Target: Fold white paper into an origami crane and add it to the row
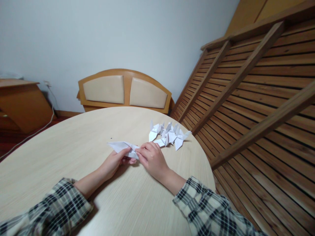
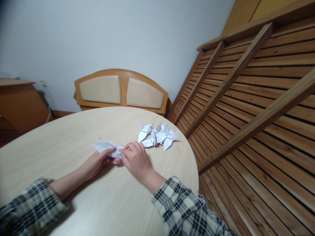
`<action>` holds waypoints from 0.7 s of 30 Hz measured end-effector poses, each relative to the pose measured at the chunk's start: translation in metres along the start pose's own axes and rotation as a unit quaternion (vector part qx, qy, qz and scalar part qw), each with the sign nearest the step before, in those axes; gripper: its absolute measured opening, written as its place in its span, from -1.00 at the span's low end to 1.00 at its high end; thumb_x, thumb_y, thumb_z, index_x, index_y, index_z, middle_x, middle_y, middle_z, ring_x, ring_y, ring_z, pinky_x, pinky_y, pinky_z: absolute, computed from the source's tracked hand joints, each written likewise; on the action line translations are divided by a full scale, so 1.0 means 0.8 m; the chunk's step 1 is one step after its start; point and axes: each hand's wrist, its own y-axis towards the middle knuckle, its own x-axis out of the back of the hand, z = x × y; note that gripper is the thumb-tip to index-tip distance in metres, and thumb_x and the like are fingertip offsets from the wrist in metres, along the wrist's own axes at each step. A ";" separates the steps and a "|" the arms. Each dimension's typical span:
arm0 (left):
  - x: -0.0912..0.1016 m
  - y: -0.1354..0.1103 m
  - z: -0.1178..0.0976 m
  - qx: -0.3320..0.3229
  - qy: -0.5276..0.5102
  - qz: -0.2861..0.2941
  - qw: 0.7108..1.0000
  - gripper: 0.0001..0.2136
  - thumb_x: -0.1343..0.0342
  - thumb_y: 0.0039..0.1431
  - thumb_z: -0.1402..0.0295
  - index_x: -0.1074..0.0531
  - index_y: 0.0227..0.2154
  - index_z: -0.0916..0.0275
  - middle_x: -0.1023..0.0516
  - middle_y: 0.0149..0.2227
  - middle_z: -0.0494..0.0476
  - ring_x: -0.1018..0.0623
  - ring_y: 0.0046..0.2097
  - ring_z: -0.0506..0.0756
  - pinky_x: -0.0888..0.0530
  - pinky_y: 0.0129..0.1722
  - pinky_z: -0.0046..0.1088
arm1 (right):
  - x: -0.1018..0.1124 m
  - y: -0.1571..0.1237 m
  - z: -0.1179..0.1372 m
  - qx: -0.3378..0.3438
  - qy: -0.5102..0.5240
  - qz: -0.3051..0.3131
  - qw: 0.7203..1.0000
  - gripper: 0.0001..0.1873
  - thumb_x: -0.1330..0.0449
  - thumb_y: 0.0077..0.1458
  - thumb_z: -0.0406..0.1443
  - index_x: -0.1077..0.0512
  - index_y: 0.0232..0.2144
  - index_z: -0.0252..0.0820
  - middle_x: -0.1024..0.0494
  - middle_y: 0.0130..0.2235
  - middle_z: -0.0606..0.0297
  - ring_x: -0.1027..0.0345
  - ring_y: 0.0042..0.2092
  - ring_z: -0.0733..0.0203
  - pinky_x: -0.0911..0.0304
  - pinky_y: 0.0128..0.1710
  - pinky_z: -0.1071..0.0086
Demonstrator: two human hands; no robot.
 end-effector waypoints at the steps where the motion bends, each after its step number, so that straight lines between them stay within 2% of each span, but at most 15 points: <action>1: 0.001 0.000 0.001 0.005 0.006 0.009 1.000 -0.79 -0.24 0.02 0.30 -0.50 -0.33 0.34 -0.64 -0.37 0.19 -0.58 -0.44 0.04 -0.54 -0.33 -0.46 | 0.001 0.000 0.000 -0.006 -0.001 -0.002 1.000 -0.83 -0.12 0.22 -0.31 -0.52 -0.22 -0.13 -0.51 -0.21 0.24 -0.28 -0.13 0.16 -0.14 -0.10 0.26; 4: 0.002 -0.003 0.003 0.019 0.036 0.023 0.999 -0.73 -0.28 0.00 0.24 -0.53 -0.30 0.34 -0.66 -0.33 0.22 -0.61 -0.35 0.10 -0.53 -0.28 -0.44 | 0.002 0.002 -0.001 -0.022 -0.004 -0.013 1.000 -0.87 -0.15 0.20 -0.31 -0.51 -0.27 -0.14 -0.52 -0.22 0.26 -0.28 -0.13 0.15 -0.12 -0.09 0.26; 8: 0.001 -0.007 0.001 -0.009 0.093 0.034 0.995 -0.69 -0.32 -0.07 0.20 -0.55 -0.31 0.30 -0.65 -0.25 0.21 -0.60 -0.27 0.14 -0.52 -0.23 -0.38 | 0.002 0.005 -0.001 -0.049 0.004 -0.019 0.999 -0.91 -0.18 0.19 -0.29 -0.50 -0.32 -0.14 -0.51 -0.25 0.28 -0.28 -0.13 0.16 -0.12 -0.10 0.27; 13: 0.001 -0.007 -0.002 -0.030 0.152 0.061 0.986 -0.72 -0.34 -0.13 0.24 -0.53 -0.35 0.28 -0.63 -0.36 0.11 -0.55 -0.34 0.11 -0.48 -0.25 -0.38 | 0.001 0.005 -0.001 -0.070 0.014 -0.015 0.997 -0.96 -0.21 0.15 -0.32 -0.47 -0.32 -0.15 -0.51 -0.25 0.27 -0.29 -0.13 0.15 -0.13 -0.09 0.28; 21: 0.000 -0.008 -0.003 -0.033 0.156 0.061 0.985 -0.77 -0.30 -0.10 0.23 -0.51 -0.45 0.29 -0.60 -0.47 0.08 -0.52 -0.41 0.07 -0.43 -0.33 -0.44 | 0.000 0.004 -0.002 -0.069 0.013 -0.017 0.997 -0.93 -0.23 0.13 -0.30 -0.45 -0.28 -0.14 -0.50 -0.24 0.27 -0.30 -0.12 0.12 -0.14 -0.08 0.26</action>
